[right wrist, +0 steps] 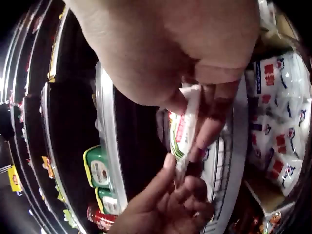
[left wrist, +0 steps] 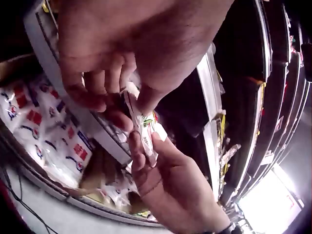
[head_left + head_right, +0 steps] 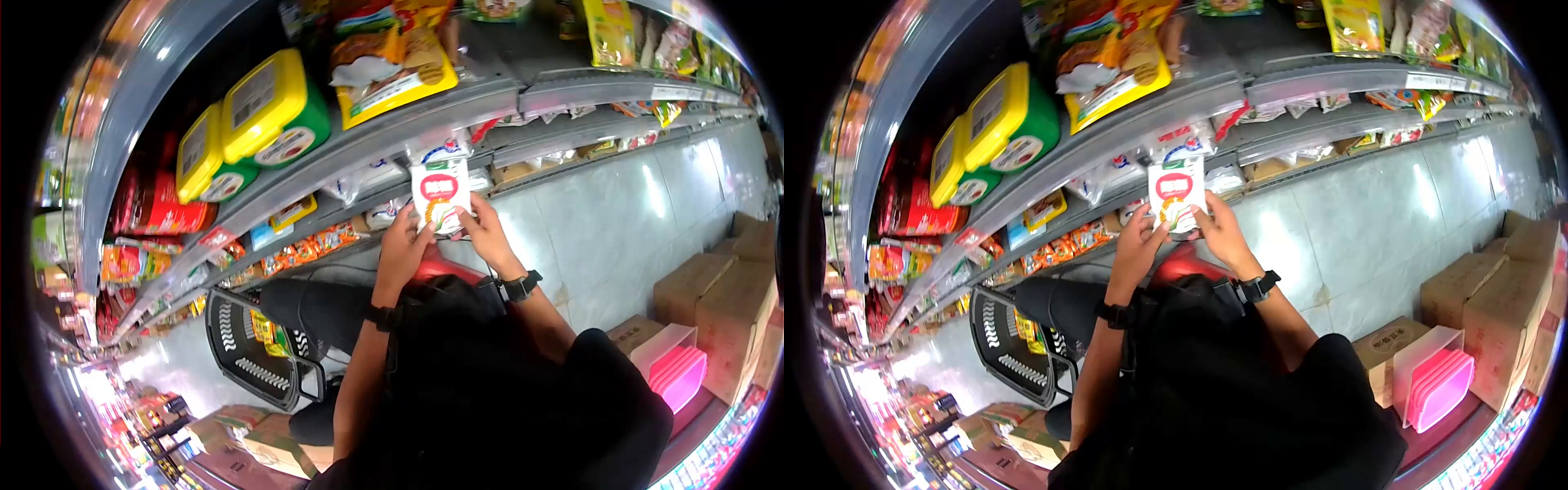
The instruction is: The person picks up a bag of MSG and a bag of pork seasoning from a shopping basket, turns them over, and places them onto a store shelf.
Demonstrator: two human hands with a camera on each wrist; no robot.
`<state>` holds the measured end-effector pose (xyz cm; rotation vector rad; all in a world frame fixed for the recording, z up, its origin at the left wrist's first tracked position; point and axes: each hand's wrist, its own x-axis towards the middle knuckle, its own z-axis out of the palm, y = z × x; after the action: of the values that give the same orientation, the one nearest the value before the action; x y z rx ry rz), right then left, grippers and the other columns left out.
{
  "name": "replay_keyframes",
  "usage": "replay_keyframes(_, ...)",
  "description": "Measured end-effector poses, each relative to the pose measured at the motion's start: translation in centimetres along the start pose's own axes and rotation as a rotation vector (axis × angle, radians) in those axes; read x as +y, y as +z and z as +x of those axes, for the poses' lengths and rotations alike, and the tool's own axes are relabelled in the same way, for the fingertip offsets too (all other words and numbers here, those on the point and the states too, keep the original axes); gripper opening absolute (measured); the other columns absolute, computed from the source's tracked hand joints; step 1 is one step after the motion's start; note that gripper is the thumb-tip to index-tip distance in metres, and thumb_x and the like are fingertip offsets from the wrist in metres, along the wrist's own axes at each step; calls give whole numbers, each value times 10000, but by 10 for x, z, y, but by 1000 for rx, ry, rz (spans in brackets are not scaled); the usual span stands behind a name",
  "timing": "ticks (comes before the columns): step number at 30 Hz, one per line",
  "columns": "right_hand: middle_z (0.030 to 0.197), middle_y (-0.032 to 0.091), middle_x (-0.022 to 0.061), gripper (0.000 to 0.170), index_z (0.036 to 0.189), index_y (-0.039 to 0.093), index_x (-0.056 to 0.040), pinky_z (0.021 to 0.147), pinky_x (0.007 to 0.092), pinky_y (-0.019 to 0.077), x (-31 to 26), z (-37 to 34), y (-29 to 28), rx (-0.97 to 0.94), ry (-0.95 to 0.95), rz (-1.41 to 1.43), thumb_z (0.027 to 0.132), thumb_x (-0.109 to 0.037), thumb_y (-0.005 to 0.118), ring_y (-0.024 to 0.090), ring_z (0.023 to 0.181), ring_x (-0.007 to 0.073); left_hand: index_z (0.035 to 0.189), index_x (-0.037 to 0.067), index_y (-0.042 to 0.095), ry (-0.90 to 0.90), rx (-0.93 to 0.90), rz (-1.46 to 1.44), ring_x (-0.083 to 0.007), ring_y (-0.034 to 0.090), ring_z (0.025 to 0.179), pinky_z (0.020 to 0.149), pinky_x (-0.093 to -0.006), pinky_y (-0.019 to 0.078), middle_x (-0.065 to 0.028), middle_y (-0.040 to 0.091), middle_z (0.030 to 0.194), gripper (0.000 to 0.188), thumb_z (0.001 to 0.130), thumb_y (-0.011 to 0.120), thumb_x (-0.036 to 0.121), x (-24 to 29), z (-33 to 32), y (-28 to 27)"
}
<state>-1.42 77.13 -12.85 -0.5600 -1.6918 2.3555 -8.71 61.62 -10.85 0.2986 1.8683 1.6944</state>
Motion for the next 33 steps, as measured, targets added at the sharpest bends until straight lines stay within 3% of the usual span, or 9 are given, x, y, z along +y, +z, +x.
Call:
replay_keyframes(9, 913, 626, 62, 184, 1025, 570, 9, 528, 226, 484, -62, 82, -118, 423, -505, -149, 966, -153, 504, 608, 748, 96, 1355, -12, 386, 266, -141, -111, -169, 612, 1022, 825, -266, 491, -135, 552, 1242, 458, 941, 551, 89, 28, 120, 136)
replay_keyframes(11, 893, 649, 101, 145, 938, 612, 2, 613, 338, 516, -69, 137, -158, 460, -345, -328, 908, -118, 536, 635, 779, 203, 1336, 15, 414, 409, -100, 183, -188, 593, 1068, 849, -289, 483, -124, 536, 1269, 435, 932, 549, 101, 38, 122, 137)
replay_keyframes(13, 890, 660, 169, 143, 908, 646, -13, 785, 469, 482, -32, 216, -232, 359, -882, -1448, 836, -95, 553, 617, 851, 352, 1229, 43, 523, 351, -267, 191, -213, 568, 1106, 909, -323, 468, -114, 549, 1248, 326, 921, 576, 138, 28, 117, 119)
replay_keyframes(17, 920, 651, 192, 153, 918, 652, -17, 831, 490, 453, -47, 228, -233, 378, -245, -1598, 822, -90, 557, 595, 880, 387, 1206, 37, 548, 369, -354, 341, -206, 578, 1098, 941, -313, 449, -110, 559, 1228, 276, 955, 543, 150, 16, 59, 41)
replay_keyframes(20, 943, 644, 210, 163, 925, 656, -20, 866, 506, 430, -41, 228, -229, 379, -193, -1722, 811, -86, 561, 578, 901, 413, 1206, 18, 545, 204, -139, 52, -193, 589, 1083, 920, -294, 455, -90, 590, 1180, 293, 980, 511, 202, -4, -2, -31)
replay_keyframes(23, 966, 637, 227, 175, 933, 660, -23, 900, 521, 408, -35, 204, -214, 598, -578, -1726, 800, -82, 564, 562, 923, 439, 1188, 35, 560, 147, 267, -95, -179, 608, 1024, 876, -290, 464, -85, 610, 1146, 297, 986, 491, 243, 13, -83, -85)
replay_keyframes(26, 1032, 599, 241, 203, 1036, 609, -4, 871, 487, 432, -67, 100, -113, 598, -889, -1265, 864, -105, 571, 553, 947, 420, 1215, 34, 535, 211, 625, -196, -173, 599, 1011, 872, -290, 462, -85, 608, 1147, 337, 982, 506, 275, -2, -149, -147)
replay_keyframes(28, 946, 640, 182, 182, 1051, 590, -8, 766, 407, 496, -39, 52, -64, 186, -572, -973, 923, -134, 558, 622, 844, 324, 1243, 44, 511, 284, 908, -322, -158, 591, 1007, 872, -283, 458, -82, 606, 1156, 350, 980, 511, 275, -14, -201, -174)
replay_keyframes(33, 958, 686, 127, 181, 1082, 606, -9, 759, 314, 509, -10, 6, 111, -568, -408, -726, 919, -67, 551, 662, 873, 190, 1206, 59, 551, 437, 1468, -461, -134, 592, 981, 812, -256, 443, -48, 621, 1121, 314, 990, 489, 278, -30, -306, -213)
